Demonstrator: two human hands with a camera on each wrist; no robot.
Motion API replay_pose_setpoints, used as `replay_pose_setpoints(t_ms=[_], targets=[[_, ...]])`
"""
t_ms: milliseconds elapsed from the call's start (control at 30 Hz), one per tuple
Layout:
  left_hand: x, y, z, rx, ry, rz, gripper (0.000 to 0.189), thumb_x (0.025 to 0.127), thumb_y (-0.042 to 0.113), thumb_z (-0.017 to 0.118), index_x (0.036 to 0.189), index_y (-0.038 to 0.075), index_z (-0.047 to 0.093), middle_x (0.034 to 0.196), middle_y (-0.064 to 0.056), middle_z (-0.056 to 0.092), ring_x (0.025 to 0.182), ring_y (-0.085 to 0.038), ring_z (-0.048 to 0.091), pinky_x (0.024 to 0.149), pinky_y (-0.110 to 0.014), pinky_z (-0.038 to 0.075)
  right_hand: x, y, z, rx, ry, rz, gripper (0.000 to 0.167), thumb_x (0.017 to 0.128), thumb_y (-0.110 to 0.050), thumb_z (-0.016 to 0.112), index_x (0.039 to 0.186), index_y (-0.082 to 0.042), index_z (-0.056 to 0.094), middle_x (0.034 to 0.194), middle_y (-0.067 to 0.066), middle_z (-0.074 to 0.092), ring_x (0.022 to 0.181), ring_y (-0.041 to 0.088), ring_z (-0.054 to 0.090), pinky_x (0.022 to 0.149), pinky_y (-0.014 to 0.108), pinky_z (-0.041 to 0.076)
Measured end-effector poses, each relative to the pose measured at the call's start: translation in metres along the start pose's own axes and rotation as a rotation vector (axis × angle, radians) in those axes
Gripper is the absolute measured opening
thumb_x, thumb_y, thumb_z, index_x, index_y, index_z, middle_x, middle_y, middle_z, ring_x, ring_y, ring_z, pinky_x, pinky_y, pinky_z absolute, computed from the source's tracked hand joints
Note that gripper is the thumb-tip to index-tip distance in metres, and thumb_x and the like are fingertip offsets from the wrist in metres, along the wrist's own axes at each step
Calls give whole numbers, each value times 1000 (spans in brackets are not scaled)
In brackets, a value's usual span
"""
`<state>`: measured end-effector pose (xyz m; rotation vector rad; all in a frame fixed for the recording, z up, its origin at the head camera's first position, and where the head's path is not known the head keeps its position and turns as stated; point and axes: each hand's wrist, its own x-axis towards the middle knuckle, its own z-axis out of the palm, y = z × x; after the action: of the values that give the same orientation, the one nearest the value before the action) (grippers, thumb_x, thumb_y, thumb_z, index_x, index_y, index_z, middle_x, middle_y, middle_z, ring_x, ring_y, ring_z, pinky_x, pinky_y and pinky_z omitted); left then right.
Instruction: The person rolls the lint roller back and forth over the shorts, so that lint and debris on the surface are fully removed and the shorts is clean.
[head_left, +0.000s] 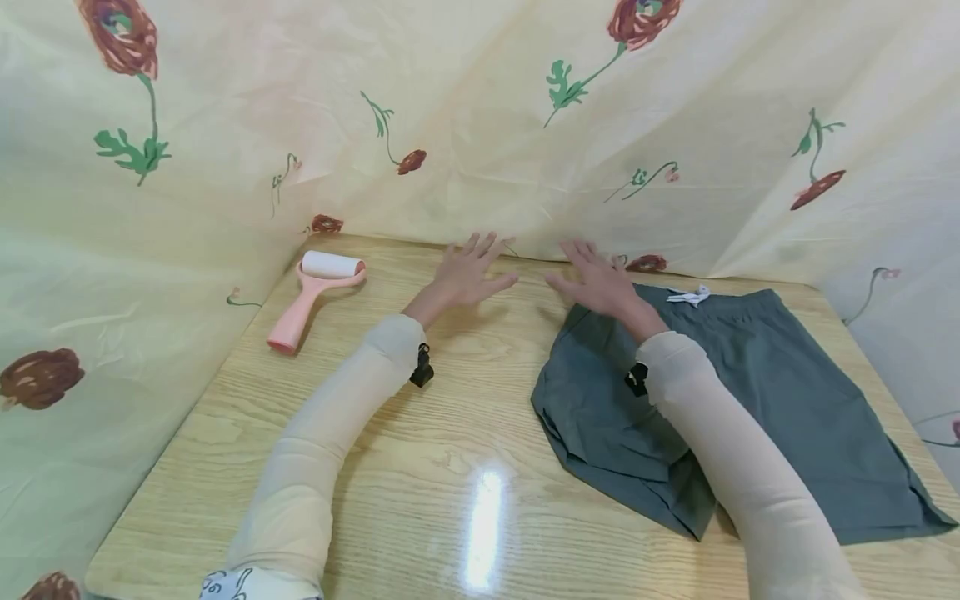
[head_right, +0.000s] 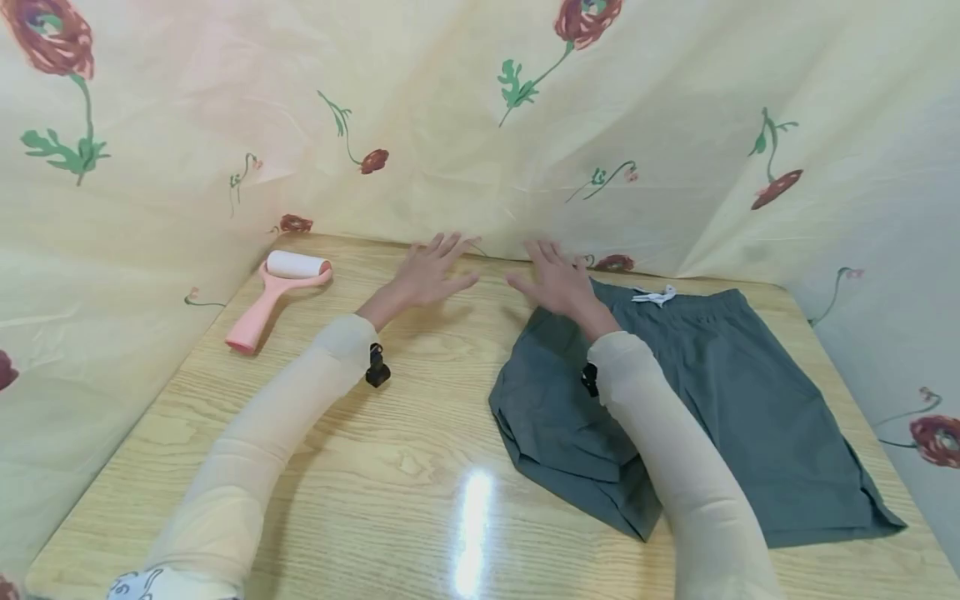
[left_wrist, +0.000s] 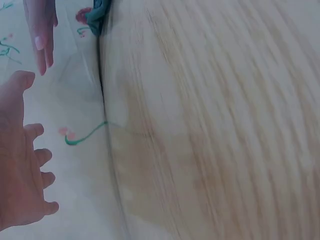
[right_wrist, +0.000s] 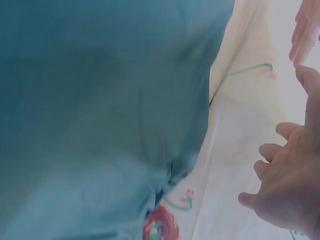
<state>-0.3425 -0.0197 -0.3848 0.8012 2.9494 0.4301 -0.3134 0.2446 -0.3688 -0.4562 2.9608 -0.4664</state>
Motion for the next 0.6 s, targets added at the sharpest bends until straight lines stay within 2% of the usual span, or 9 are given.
replay_pose_setpoints(t_ms=[167,333,500,600], targets=[[2,19,1,3,-22,42,79,103,65,36,166,23,11,173,-5,6,160,-31,3,124,-62,4,-10,14,-15,-8,-20,-17,85,102,-66,39,166,-19,9,172,16,3,158,42,-2,117,73,-1],[2,43,6,10,-28,136,79,103,63,39,165,20,16,172,-8,14,159,-32,8,124,-63,9,-22,40,-25,-20,-13,-35,85,102,-62,45,166,-18,11,171,19,5,157,45,0,116,72,2],[3,69,15,38,-90,216,78,103,64,38,166,26,11,173,-4,11,160,-31,9,124,-62,9,-40,68,-36,-22,-35,2,86,102,-59,48,166,-16,9,171,22,3,156,47,-1,114,76,1],[4,85,19,66,-143,255,80,103,66,36,166,24,8,173,-4,7,160,-28,6,125,-60,7,-53,86,-42,-20,-54,29,87,102,-58,48,166,-16,6,170,23,1,155,48,-2,111,79,1]])
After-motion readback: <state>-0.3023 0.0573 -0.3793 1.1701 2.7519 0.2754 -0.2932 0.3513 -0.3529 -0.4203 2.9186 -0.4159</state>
